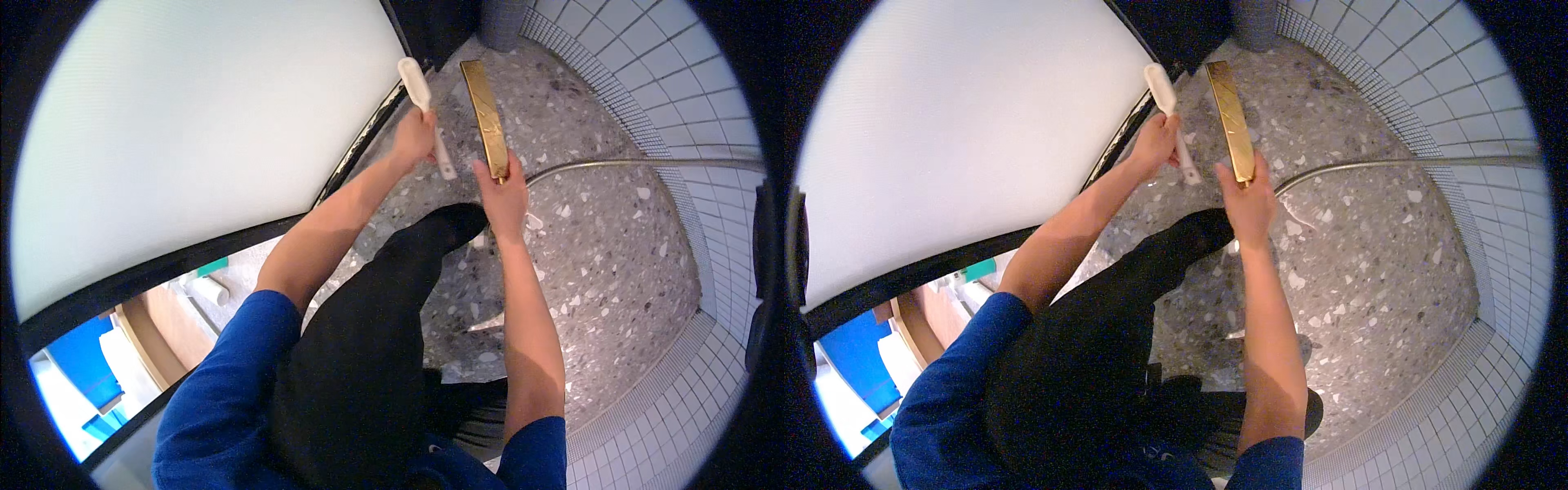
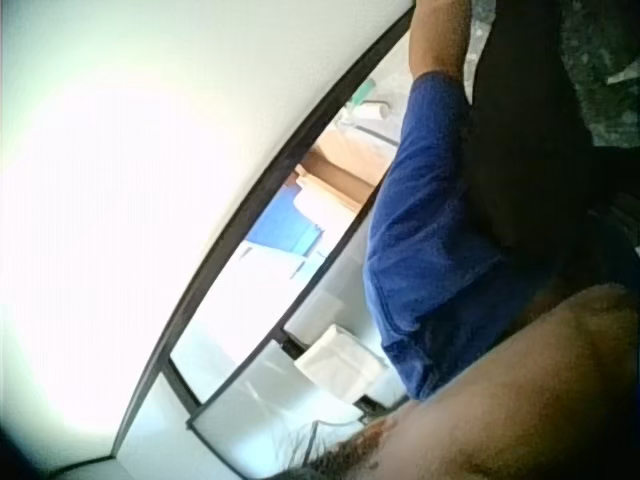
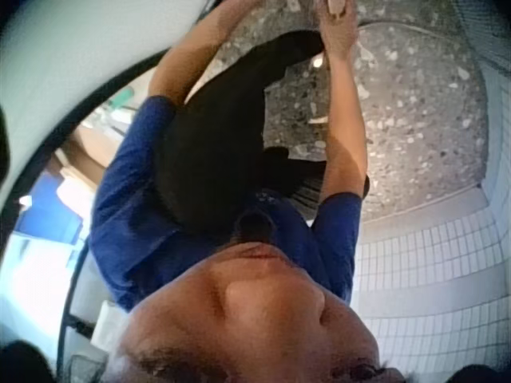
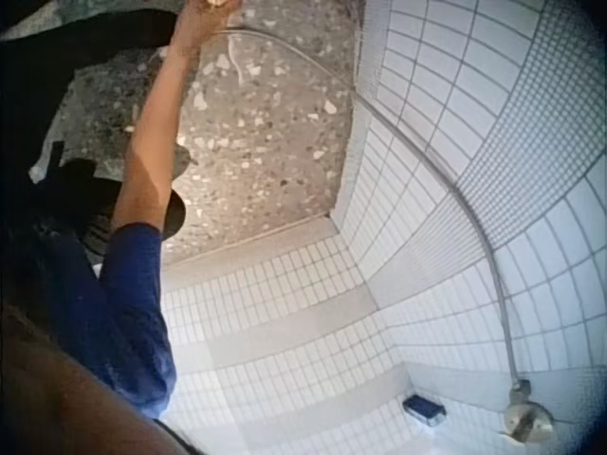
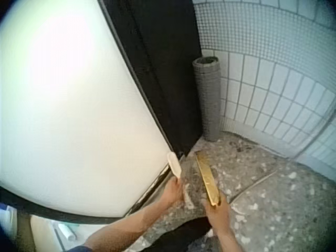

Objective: The person cleans a bathroom sink and shower area. They wipe the sink and faucet with a cloth, then spray cleaner on the shower floor and scrub it with a brush while rinsing with the shower head.

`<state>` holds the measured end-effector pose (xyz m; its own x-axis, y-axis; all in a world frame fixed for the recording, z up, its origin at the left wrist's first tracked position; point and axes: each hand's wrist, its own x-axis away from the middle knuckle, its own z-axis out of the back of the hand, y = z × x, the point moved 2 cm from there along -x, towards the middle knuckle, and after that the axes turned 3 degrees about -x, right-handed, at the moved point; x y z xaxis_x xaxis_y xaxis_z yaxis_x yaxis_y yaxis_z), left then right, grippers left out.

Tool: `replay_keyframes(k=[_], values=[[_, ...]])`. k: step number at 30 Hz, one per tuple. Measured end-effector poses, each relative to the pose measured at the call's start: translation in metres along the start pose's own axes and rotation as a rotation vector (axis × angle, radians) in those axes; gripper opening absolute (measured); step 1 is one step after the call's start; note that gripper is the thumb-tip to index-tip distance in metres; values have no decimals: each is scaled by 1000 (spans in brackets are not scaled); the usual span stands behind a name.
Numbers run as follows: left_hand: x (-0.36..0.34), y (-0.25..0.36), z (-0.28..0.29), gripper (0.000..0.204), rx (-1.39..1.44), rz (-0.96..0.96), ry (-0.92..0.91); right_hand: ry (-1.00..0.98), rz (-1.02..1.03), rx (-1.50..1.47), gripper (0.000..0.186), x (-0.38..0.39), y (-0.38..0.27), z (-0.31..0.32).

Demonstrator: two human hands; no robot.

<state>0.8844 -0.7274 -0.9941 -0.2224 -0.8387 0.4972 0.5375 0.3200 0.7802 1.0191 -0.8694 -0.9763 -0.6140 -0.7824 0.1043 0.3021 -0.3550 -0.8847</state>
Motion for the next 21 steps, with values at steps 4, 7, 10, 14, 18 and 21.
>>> replay_keyframes(k=[4, 7, 10, 14, 18, 21], values=[[-52, -42, -7, 33, -252, 34, -61, 46, -25, -187, 52, -17, 34, 17], [-58, -59, -21, 34, -440, 30, -86, 72, -112, -65, 51, -24, 59, 39], [-86, -151, 23, 33, -900, -325, 107, 9, -53, -53, 51, -23, 60, 46], [-38, -185, 51, 32, -1049, -367, -263, 52, -88, 123, 50, 21, 129, 137], [134, -316, 166, 22, -1217, -269, -361, 18, -309, 188, 50, 115, 179, 244], [218, -339, 193, 26, -1090, 126, -334, 263, -430, 429, 57, 239, 222, 319]])
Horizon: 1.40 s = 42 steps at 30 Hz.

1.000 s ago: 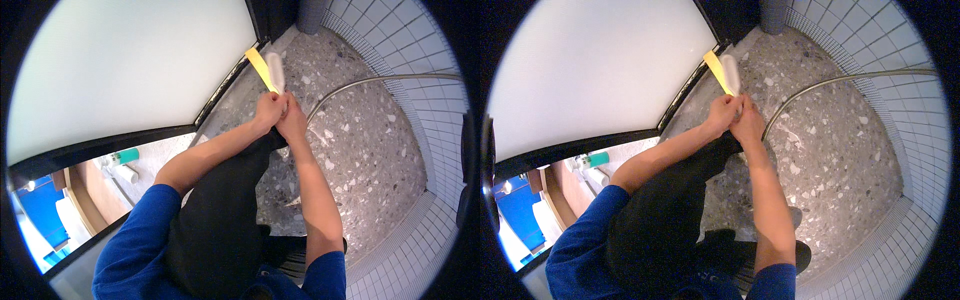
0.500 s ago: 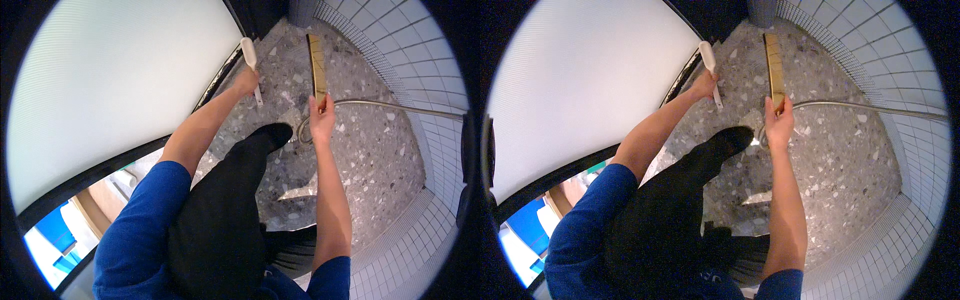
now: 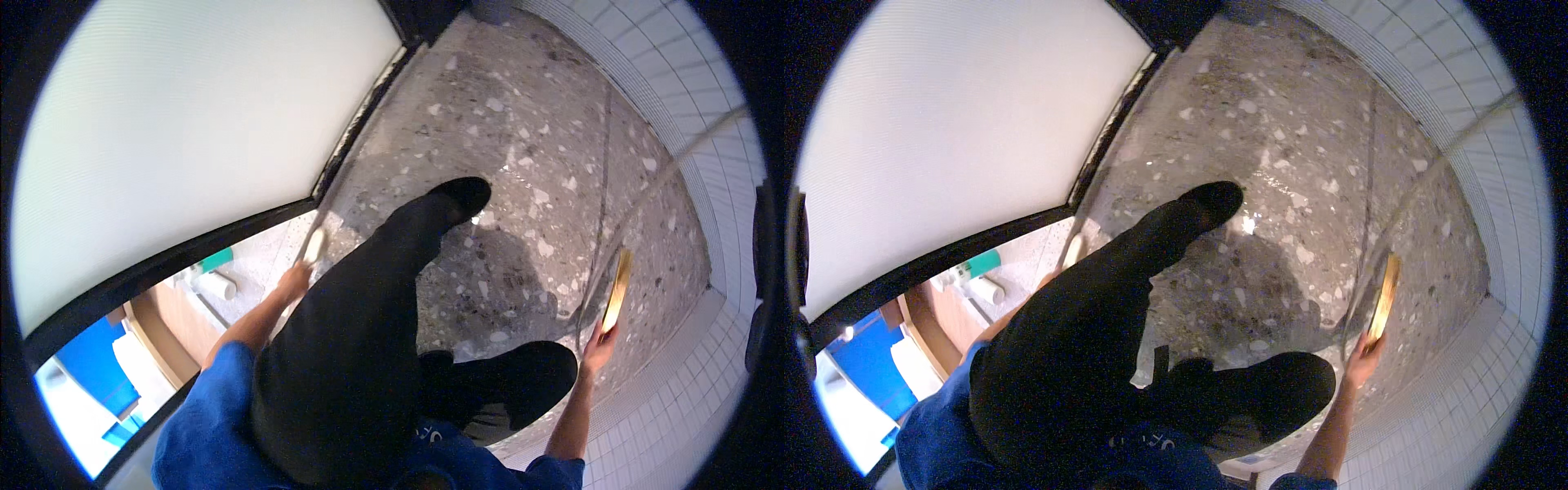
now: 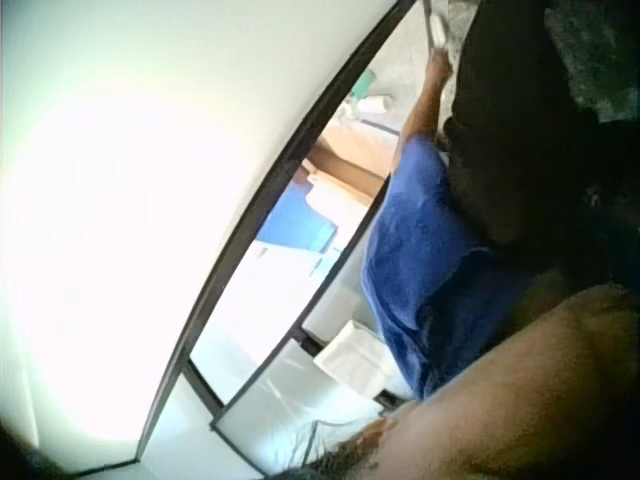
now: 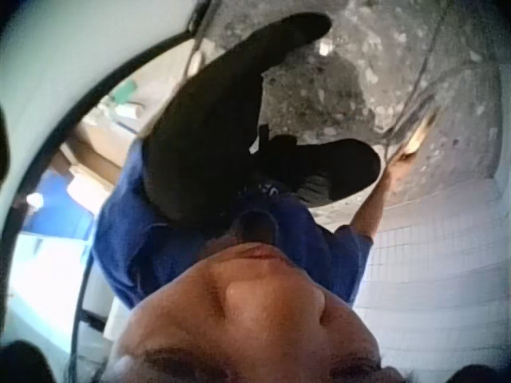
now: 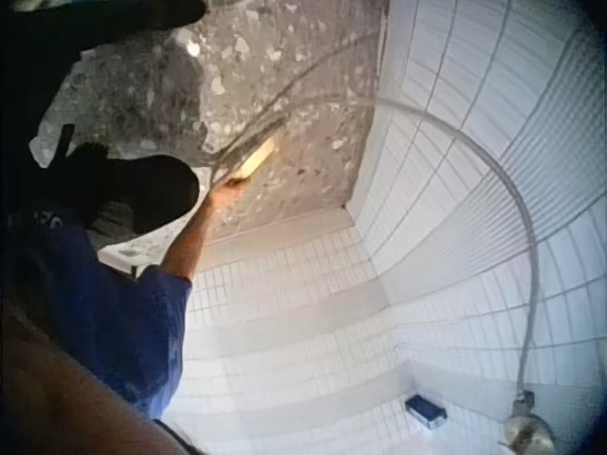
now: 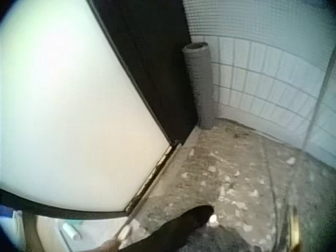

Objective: The person cleans a bathroom sink and shower area. They wipe the sink and faucet with a cloth, then spray cleaner on the shower floor and scrub it with a brush while rinsing with the shower head.

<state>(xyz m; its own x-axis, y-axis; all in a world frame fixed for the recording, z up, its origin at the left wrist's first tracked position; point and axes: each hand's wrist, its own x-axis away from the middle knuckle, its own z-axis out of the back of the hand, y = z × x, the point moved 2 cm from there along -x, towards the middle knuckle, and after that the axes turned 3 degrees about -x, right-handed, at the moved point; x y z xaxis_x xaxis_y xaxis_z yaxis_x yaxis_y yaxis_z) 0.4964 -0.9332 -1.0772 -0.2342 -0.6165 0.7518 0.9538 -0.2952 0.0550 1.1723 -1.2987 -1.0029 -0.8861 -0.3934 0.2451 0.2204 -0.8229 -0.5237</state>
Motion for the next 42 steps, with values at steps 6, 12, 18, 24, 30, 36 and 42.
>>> replay_keyframes(k=[6, 12, 18, 24, 30, 36, 42], values=[[-53, 121, 91, 36, 186, -65, 354, 232, -132, -110, 58, 75, 37, 14], [-172, 329, 212, 32, -391, -594, 315, 164, -34, -157, 48, 16, -16, -2], [-91, 479, 153, 37, -562, -803, -157, 540, -253, -192, 38, 79, 92, 13], [-166, 462, 204, 37, -410, -663, 291, 730, -653, -652, 32, 174, 113, 4], [-32, 512, 159, 37, -1000, -1154, -403, 676, -679, -426, 40, 252, 116, -56], [131, 610, 155, 34, -925, -1215, -712, 958, -925, -468, 36, 283, 144, -27], [263, 699, 82, 37, -637, -1202, -741, 851, -631, -915, 40, 227, 126, 56]])
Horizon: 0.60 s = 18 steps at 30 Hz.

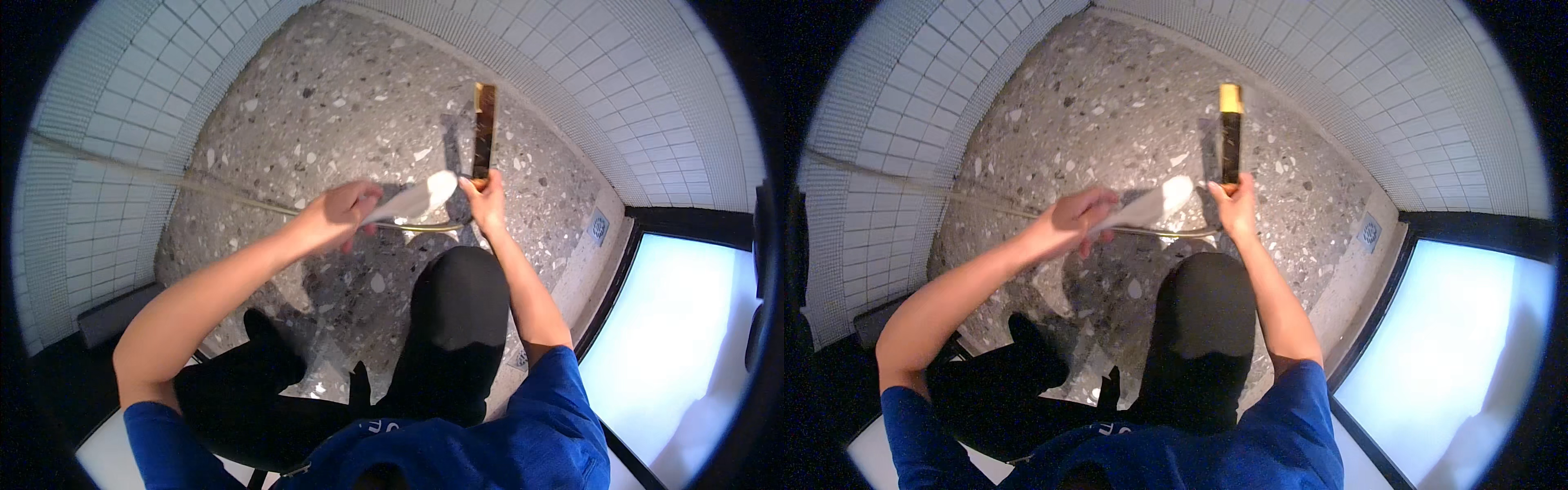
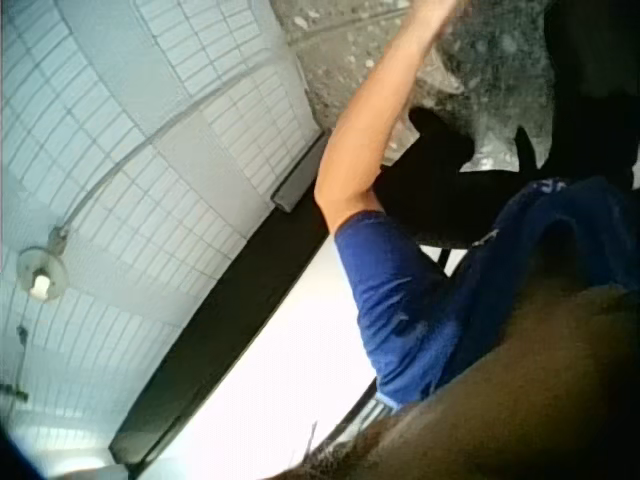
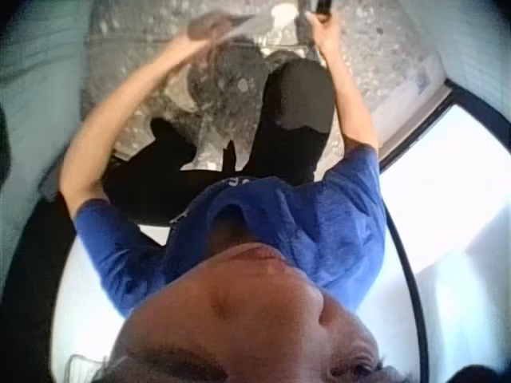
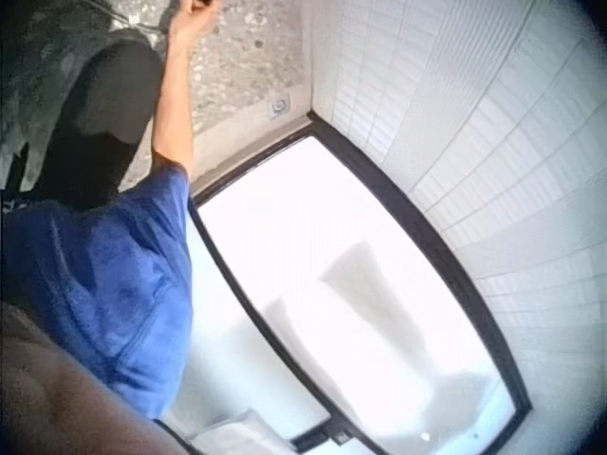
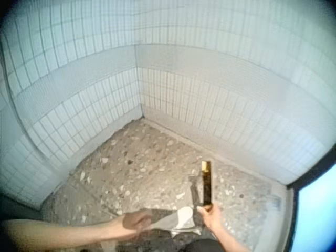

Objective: The person cleans a bathroom sink and shower area. They wipe the sink and faucet with a cloth, then spray cleaner on the shower floor and scrub it with a brush while rinsing with the shower head.

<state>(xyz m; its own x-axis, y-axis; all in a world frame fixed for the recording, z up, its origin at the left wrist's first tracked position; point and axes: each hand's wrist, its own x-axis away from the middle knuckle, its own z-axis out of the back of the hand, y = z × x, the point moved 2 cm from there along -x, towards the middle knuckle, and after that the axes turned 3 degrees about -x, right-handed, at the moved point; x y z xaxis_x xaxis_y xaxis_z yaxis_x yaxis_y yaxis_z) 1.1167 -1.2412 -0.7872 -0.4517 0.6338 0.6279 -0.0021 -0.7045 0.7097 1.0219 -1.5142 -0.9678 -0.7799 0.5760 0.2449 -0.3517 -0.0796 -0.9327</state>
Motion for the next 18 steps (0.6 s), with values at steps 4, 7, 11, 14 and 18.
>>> replay_keyframes(k=[4, 7, 11, 14, 18], values=[[-53, 54, 0, 58, 292, -71, 113, -19, 264, -200, 34, -22, -38, -42], [-34, 114, 15, 86, 253, 23, 252, -238, 190, -205, 36, -9, -97, -63], [-33, 131, 52, 86, 245, 24, 253, -189, 404, -545, 35, 16, -180, -100], [-28, 134, 86, 53, 343, -49, 182, -442, 361, -598, 77, 28, -232, -102], [-40, 133, 130, 47, 147, -101, 232, -641, 222, -957, 59, 8, -271, -99]])
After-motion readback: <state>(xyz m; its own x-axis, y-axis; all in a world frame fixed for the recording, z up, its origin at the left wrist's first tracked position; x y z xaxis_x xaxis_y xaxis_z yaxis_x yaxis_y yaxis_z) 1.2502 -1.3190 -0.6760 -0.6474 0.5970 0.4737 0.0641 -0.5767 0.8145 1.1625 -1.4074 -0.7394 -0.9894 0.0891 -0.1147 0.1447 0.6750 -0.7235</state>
